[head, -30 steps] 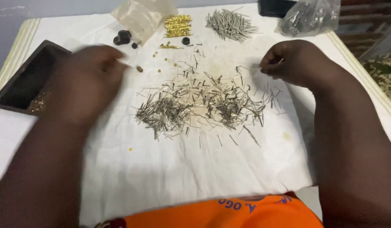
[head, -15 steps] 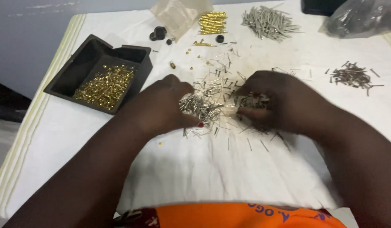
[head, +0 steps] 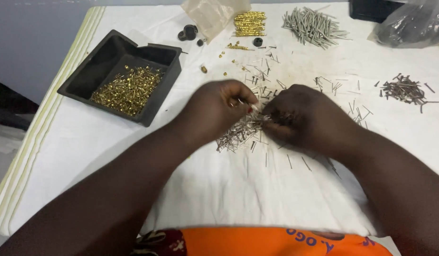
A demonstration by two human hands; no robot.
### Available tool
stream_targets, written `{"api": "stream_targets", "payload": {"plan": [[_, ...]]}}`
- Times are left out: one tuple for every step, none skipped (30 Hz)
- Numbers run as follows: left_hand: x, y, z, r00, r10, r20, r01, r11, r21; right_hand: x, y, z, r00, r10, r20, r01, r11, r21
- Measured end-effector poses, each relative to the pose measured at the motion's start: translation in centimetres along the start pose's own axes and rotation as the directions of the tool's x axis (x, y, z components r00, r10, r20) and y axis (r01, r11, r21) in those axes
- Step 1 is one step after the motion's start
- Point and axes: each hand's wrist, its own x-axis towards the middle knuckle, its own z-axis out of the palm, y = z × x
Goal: Sorting small metal pins from a large pile on a white surface into distinct groups.
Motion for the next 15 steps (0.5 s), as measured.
{"api": "stream_targets", "payload": {"plan": [[0.0, -0.1, -0.4, 1.0, -0.002, -0.001, 0.002, 1.0, -0.002, -0.1, 0.3, -0.3, 1.0, 0.0, 0.003, 0.0, 1.0, 0.0], [0.1, -0.2, -0.8, 0.998, -0.057, -0.012, 0.054, 0.988, -0.145, -0.3, 0.7, -0.6, 1.0, 0.01, -0.005, -0.01, 1.0, -0.006], [0.1, -0.3, -1.3, 0.994, -0.112, -0.017, 0.103, 0.953, -0.285, -0.3, 1.0, -0.9, 1.0, 0.019, -0.012, -0.019, 1.0, -0.013], [0.3, -0.2, -1.5, 0.993, -0.114, -0.019, 0.103, 0.952, -0.287, -0.2, 0.6, -1.4, 1.0, 0.018, -0.01, -0.018, 1.0, -0.013], [0.4, -0.1, -1.8, 0.987, -0.159, -0.023, 0.144, 0.94, -0.309, 0.0, 0.2, -1.9, 0.968, 0.246, 0.051, -0.247, 0.969, 0.007], [0.5, 0.0, -2.1, 0.979, -0.204, -0.026, 0.184, 0.925, -0.331, 0.2, -0.2, -2.4, 0.881, 0.46, 0.115, -0.464, 0.886, 0.01], [0.6, -0.5, -2.1, 0.978, -0.207, -0.029, 0.186, 0.925, -0.331, 0.3, 0.2, -2.4, 0.882, 0.457, 0.118, -0.461, 0.887, 0.012], [0.7, -1.0, -2.1, 0.989, -0.146, -0.02, 0.13, 0.927, -0.352, 0.3, 0.6, -2.5, 0.853, 0.506, 0.126, -0.51, 0.86, -0.004], [1.0, -1.4, -2.0, 0.997, -0.082, -0.009, 0.073, 0.924, -0.375, 0.3, 1.0, -2.6, 0.82, 0.557, 0.131, -0.56, 0.828, -0.021], [0.8, -1.0, -2.1, 0.997, -0.083, -0.009, 0.074, 0.924, -0.376, -0.1, 1.9, -2.5, 0.82, 0.558, 0.132, -0.56, 0.828, -0.021], [0.6, -0.6, -2.2, 0.996, -0.087, -0.01, 0.078, 0.937, -0.339, -0.4, 2.9, -2.4, 0.856, 0.509, 0.089, -0.51, 0.86, -0.023], [0.5, -0.2, -2.3, 0.996, -0.09, -0.012, 0.082, 0.95, -0.302, -0.7, 3.8, -2.3, 0.888, 0.458, 0.045, -0.458, 0.889, -0.027], [0.4, -0.3, -2.4, 0.996, -0.091, -0.011, 0.084, 0.949, -0.302, -0.8, 4.2, -2.4, 0.887, 0.459, 0.046, -0.458, 0.888, -0.026], [0.4, -0.4, -2.4, 0.998, -0.056, -0.035, 0.044, 0.961, -0.273, -0.8, 4.7, -2.5, 0.873, 0.485, 0.056, -0.483, 0.874, -0.04], [0.4, -0.5, -2.4, 0.998, -0.019, -0.058, 0.005, 0.97, -0.242, -0.9, 5.1, -2.6, 0.857, 0.512, 0.064, -0.509, 0.859, -0.055]]}}
